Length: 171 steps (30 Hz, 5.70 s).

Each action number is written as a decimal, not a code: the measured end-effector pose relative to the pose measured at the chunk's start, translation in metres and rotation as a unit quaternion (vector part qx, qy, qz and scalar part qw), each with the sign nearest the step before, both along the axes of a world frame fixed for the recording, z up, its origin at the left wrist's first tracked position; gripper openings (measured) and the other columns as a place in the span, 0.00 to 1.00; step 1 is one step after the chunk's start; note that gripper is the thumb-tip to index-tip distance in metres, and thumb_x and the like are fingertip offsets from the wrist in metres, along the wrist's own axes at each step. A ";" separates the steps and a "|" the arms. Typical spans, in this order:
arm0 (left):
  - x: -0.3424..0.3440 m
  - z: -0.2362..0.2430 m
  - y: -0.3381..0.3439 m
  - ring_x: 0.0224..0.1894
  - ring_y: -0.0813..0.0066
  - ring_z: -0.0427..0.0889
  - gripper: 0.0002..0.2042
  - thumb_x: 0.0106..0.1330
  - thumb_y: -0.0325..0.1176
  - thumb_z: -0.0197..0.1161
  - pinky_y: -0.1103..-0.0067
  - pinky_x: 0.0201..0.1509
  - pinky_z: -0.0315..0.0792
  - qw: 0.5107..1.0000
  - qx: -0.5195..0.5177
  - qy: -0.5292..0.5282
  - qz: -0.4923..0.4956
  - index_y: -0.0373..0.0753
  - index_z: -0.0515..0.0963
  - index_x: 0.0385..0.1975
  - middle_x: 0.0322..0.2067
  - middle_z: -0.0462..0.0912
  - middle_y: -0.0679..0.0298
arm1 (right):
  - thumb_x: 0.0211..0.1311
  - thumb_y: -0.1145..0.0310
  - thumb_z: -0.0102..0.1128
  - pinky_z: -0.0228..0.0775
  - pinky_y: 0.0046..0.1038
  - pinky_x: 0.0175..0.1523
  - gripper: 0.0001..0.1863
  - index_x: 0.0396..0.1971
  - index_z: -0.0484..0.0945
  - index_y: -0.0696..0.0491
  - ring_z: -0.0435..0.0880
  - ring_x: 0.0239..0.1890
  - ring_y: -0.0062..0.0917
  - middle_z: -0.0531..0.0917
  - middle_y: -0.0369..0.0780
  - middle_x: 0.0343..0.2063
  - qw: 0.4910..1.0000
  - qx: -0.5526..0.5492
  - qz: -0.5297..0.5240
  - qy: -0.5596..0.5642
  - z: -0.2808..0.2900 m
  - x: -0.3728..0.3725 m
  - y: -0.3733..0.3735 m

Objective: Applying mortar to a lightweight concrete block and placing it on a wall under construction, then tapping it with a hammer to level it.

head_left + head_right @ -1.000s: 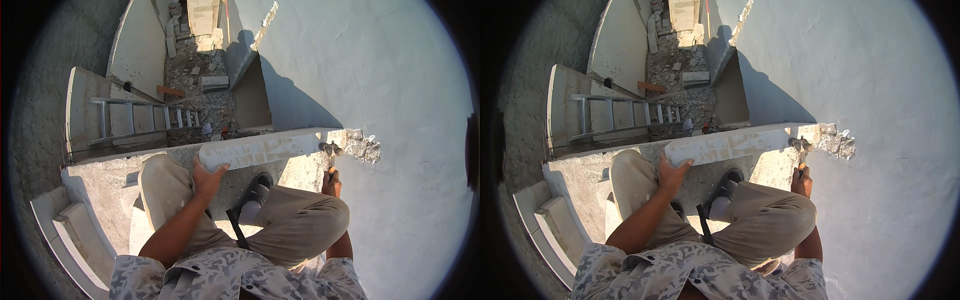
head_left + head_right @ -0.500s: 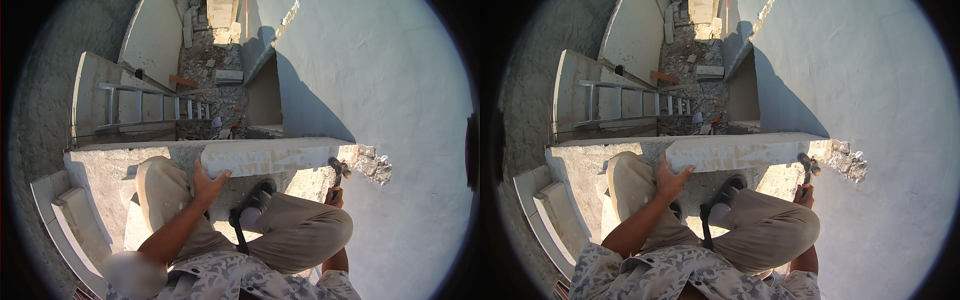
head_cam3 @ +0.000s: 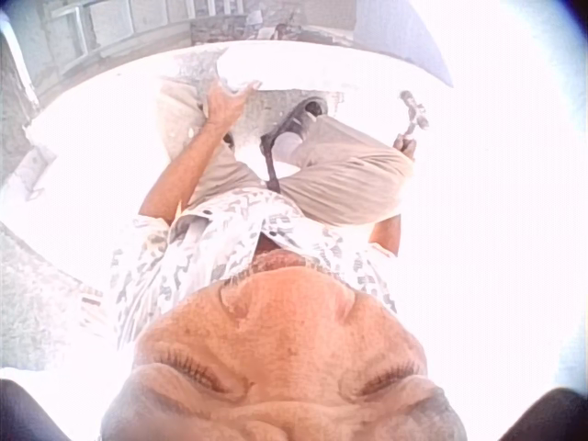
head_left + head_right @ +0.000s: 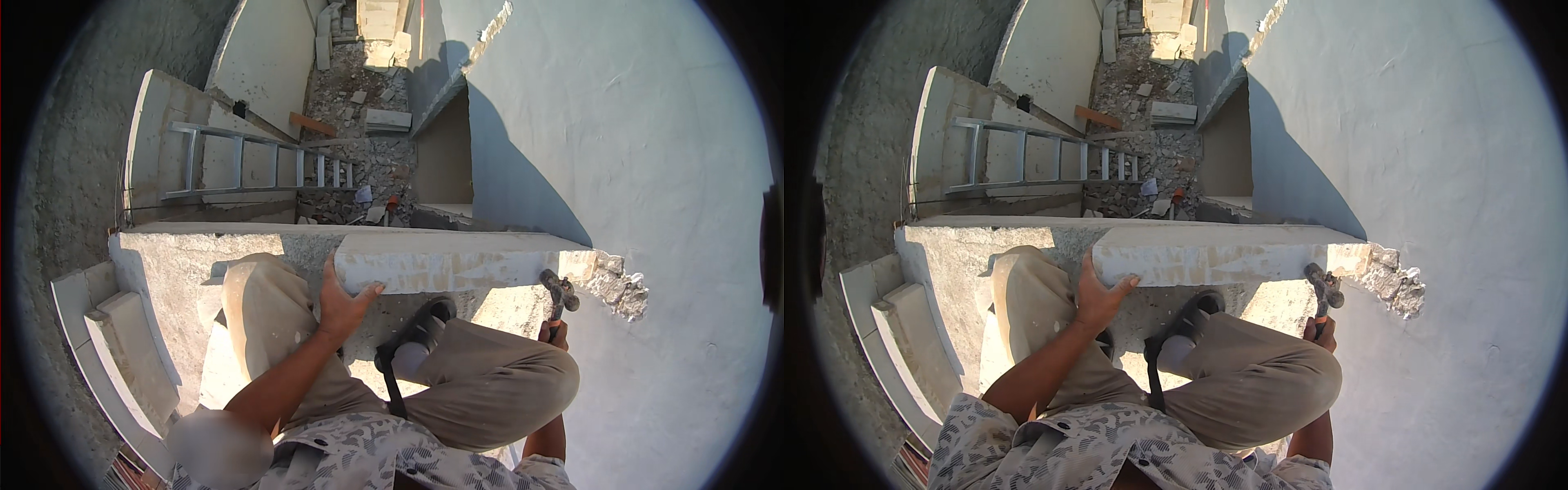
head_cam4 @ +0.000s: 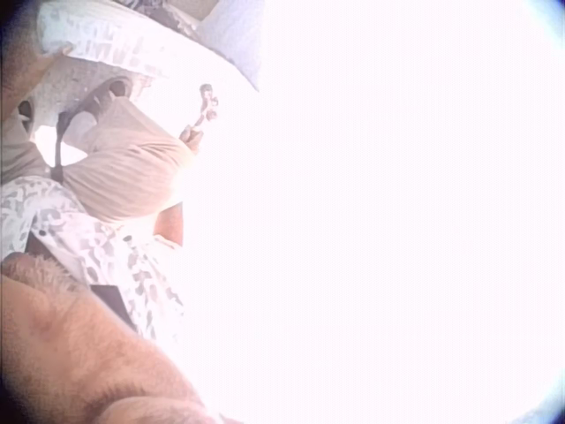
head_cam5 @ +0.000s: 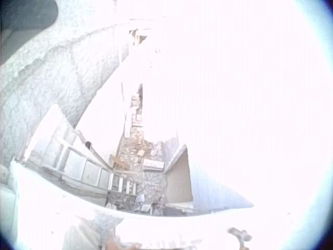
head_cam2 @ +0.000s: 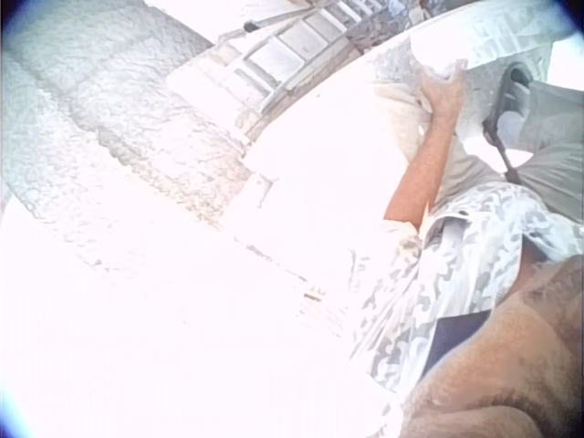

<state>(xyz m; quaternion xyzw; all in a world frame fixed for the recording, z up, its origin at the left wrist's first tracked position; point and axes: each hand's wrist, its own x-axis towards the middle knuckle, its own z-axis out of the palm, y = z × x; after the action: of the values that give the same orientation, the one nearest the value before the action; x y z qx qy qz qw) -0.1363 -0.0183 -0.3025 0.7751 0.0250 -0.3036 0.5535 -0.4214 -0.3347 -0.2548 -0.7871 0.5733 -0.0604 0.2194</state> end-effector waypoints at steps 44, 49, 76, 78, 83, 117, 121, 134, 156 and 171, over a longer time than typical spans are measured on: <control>0.085 0.023 -0.050 0.57 0.48 0.83 0.28 0.63 0.47 0.71 0.65 0.62 0.74 0.857 0.181 -0.180 -0.448 0.39 0.81 0.60 0.53 0.84 0.45 | 0.76 0.53 0.50 0.71 0.50 0.40 0.20 0.48 0.73 0.58 0.84 0.34 0.53 0.84 0.56 0.28 0.993 0.030 0.109 0.044 0.033 0.046 -0.002; 0.084 0.025 -0.051 0.55 0.48 0.84 0.28 0.62 0.48 0.71 0.64 0.60 0.76 0.853 0.195 -0.192 -0.445 0.39 0.82 0.59 0.51 0.85 0.43 | 0.76 0.50 0.50 0.73 0.51 0.43 0.22 0.46 0.73 0.58 0.84 0.35 0.55 0.84 0.57 0.29 0.996 0.014 0.086 0.025 0.035 0.046 0.001; 0.064 0.005 -0.008 0.71 0.42 0.67 0.49 0.58 0.44 0.77 0.64 0.74 0.62 0.891 0.178 -0.343 -0.240 0.27 0.57 0.74 0.67 0.66 0.32 | 0.77 0.55 0.53 0.73 0.54 0.40 0.19 0.42 0.74 0.59 0.82 0.40 0.62 0.83 0.62 0.34 0.999 -0.035 0.022 0.018 0.021 0.037 -0.007; 0.057 0.006 0.003 0.73 0.46 0.63 0.50 0.58 0.45 0.77 0.65 0.75 0.61 0.940 0.172 -0.226 -0.188 0.25 0.54 0.74 0.70 0.62 0.34 | 0.76 0.57 0.55 0.73 0.51 0.39 0.18 0.41 0.74 0.59 0.82 0.38 0.62 0.83 0.61 0.33 0.997 -0.039 0.040 0.052 0.021 0.028 -0.016; 0.042 0.018 0.002 0.68 0.53 0.71 0.48 0.59 0.46 0.76 0.68 0.68 0.67 0.991 0.107 -0.045 -0.060 0.23 0.58 0.71 0.66 0.69 0.41 | 0.75 0.58 0.59 0.72 0.43 0.35 0.18 0.40 0.75 0.62 0.77 0.29 0.57 0.82 0.57 0.27 0.995 -0.030 0.086 -0.031 0.022 -0.003 -0.041; 0.016 0.025 0.053 0.58 0.54 0.82 0.37 0.64 0.45 0.73 0.66 0.58 0.76 0.980 -0.034 0.165 -0.104 0.21 0.68 0.62 0.57 0.79 0.40 | 0.71 0.63 0.61 0.74 0.42 0.32 0.14 0.32 0.74 0.59 0.84 0.24 0.43 0.83 0.52 0.23 0.983 -0.028 0.184 -0.004 0.066 0.034 0.012; 0.038 0.113 0.154 0.64 0.56 0.78 0.36 0.67 0.36 0.72 0.67 0.69 0.72 0.981 -0.175 0.071 -0.048 0.26 0.63 0.69 0.62 0.75 0.42 | 0.71 0.63 0.61 0.74 0.42 0.32 0.14 0.33 0.74 0.59 0.84 0.24 0.43 0.83 0.52 0.23 0.992 -0.010 0.123 0.010 0.072 -0.009 0.027; -0.084 0.024 0.396 0.82 0.46 0.32 0.68 0.45 0.61 0.81 0.36 0.76 0.41 0.863 0.485 0.081 0.120 0.46 0.38 0.80 0.80 0.34 0.47 | 0.72 0.63 0.60 0.75 0.42 0.31 0.14 0.34 0.75 0.60 0.84 0.24 0.43 0.83 0.52 0.23 0.969 0.115 0.047 0.214 0.043 -0.145 0.101; -0.172 -0.088 0.489 0.59 0.51 0.78 0.44 0.49 0.47 0.86 0.55 0.58 0.73 0.791 0.183 0.348 0.468 0.32 0.70 0.62 0.57 0.79 0.50 | 0.72 0.63 0.59 0.76 0.43 0.30 0.13 0.35 0.76 0.60 0.85 0.24 0.44 0.84 0.52 0.24 0.935 0.207 0.063 0.281 -0.021 -0.134 0.151; -0.143 -0.059 0.462 0.55 0.53 0.80 0.41 0.51 0.44 0.85 0.62 0.57 0.78 0.803 0.161 0.360 0.447 0.28 0.71 0.60 0.56 0.80 0.50 | 0.68 0.65 0.57 0.82 0.45 0.31 0.12 0.40 0.83 0.59 0.89 0.29 0.47 0.86 0.54 0.31 0.886 0.135 0.245 0.370 -0.042 -0.152 0.094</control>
<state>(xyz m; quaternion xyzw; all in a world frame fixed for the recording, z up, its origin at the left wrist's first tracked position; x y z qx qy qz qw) -0.2789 0.4441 -0.3613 0.5910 0.6147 -0.2712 0.4464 -0.5736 -0.2410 -0.2968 -0.8305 0.4045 0.3686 0.1036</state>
